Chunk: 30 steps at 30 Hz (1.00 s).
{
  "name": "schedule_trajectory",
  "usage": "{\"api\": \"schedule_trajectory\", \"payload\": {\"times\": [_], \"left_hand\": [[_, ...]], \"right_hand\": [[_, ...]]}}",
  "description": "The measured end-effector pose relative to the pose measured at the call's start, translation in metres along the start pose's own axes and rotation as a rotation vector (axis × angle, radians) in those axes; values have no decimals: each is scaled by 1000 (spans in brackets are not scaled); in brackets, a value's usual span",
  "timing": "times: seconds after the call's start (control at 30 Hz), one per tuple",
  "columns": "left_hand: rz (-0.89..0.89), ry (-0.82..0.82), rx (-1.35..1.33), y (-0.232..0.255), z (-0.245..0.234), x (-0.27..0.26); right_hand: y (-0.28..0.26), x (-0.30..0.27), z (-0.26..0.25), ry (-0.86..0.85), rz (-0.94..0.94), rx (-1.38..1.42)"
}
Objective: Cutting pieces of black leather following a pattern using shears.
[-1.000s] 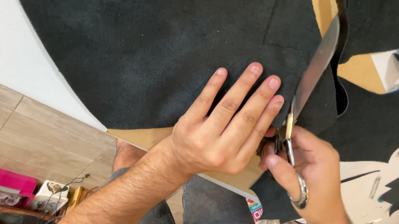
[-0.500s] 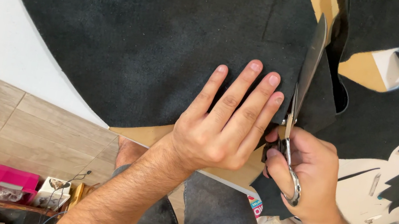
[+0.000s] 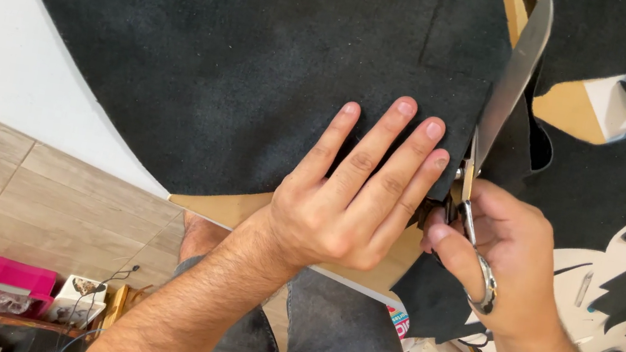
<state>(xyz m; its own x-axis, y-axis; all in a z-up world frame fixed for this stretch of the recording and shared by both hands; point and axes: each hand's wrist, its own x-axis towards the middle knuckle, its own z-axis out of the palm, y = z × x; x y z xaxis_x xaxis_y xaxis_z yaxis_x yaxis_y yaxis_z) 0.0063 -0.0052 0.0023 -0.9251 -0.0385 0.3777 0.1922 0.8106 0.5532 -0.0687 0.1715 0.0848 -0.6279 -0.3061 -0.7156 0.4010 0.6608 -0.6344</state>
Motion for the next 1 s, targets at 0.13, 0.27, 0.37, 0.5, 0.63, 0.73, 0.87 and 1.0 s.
{"api": "schedule_trajectory", "payload": {"times": [0.13, 0.27, 0.37, 0.5, 0.63, 0.73, 0.87, 1.0], "left_hand": [[-6, 16, 1, 1, 1, -1], [-1, 12, -8, 0, 0, -1], [-5, 17, -1, 0, -2, 0], [3, 13, 8, 1, -2, -2], [22, 20, -9, -1, -2, -3], [34, 33, -18, 1, -2, -4], [36, 39, -13, 0, -1, -4], [22, 70, -20, 1, 2, -3]], "right_hand": [[4, -2, 1, 26, -27, -34], [7, -2, 1, 40, -48, -68], [-1, -2, 8, 65, -114, -181], [9, -5, 12, 100, -124, -247], [20, -7, 5, 80, -36, -42], [16, -8, -3, 55, -19, 47], [8, 2, -10, 16, -58, 15], [7, 2, -10, 18, -56, 27]]}}
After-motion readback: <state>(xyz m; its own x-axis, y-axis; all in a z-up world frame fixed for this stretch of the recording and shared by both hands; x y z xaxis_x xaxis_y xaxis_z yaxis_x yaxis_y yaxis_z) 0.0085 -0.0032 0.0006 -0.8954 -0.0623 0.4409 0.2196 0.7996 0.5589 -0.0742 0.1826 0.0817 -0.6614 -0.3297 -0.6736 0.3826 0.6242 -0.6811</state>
